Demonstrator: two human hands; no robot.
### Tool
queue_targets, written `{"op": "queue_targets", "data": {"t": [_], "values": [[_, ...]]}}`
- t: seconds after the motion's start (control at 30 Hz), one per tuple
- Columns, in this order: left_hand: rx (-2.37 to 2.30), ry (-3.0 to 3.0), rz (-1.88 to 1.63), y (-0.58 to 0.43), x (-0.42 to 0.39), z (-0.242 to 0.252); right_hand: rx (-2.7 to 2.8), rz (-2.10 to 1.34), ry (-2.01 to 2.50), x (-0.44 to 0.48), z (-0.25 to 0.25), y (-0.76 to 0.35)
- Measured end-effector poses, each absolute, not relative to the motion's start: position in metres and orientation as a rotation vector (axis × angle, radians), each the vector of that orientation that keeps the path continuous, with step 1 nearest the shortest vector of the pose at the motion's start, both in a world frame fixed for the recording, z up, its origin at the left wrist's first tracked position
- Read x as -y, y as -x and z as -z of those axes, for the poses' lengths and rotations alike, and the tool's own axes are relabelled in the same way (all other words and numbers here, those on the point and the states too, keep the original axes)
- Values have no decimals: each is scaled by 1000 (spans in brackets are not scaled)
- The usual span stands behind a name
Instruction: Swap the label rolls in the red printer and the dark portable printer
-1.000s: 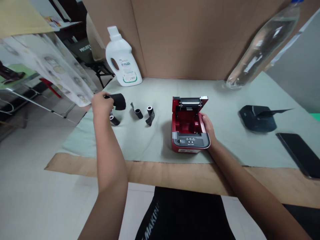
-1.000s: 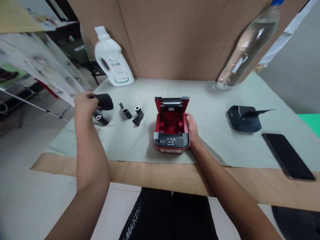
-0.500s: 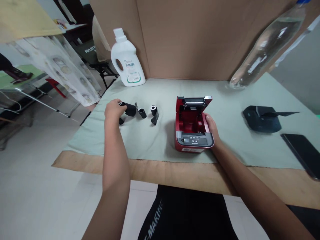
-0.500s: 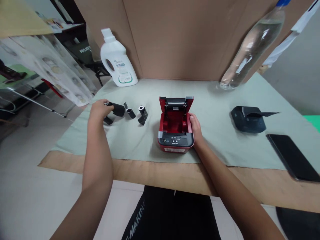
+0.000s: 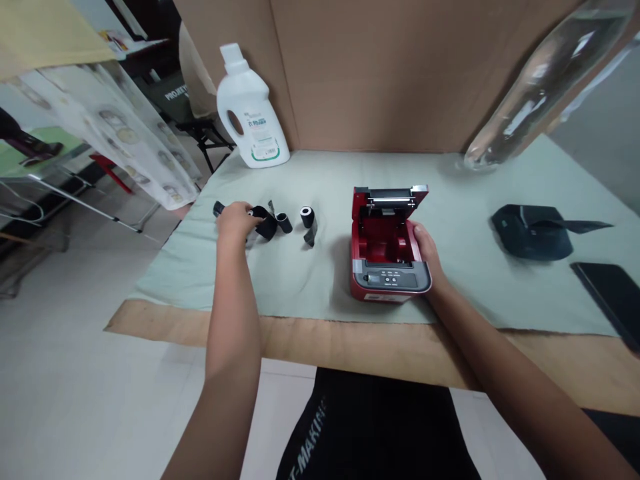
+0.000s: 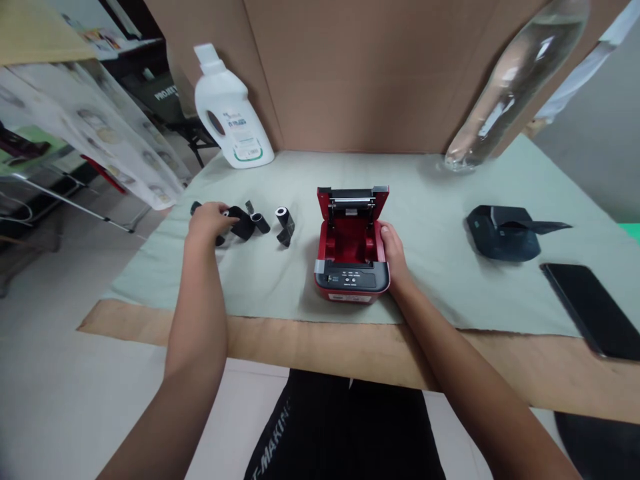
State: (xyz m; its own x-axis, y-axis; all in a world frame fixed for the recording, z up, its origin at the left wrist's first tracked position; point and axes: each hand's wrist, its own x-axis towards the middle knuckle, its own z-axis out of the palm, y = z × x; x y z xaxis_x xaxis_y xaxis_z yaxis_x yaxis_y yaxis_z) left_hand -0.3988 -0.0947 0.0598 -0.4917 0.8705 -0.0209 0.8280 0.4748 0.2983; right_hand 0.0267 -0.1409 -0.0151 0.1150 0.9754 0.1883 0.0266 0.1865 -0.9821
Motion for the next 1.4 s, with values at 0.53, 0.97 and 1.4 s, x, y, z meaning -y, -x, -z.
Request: {"op": "queue_targets", "data": {"t": [0.53,0.97,1.4], "values": [[-2590,-1483,-368,398,96,-60,1220,-995,1108,141,16,-27],[-2139,-1994,-604,355,107,-80,1241,-960,1122,138,18,-28],[-1858,-2224,-677,275,95,-45,1259,-956,1113,143,8,-25]]}}
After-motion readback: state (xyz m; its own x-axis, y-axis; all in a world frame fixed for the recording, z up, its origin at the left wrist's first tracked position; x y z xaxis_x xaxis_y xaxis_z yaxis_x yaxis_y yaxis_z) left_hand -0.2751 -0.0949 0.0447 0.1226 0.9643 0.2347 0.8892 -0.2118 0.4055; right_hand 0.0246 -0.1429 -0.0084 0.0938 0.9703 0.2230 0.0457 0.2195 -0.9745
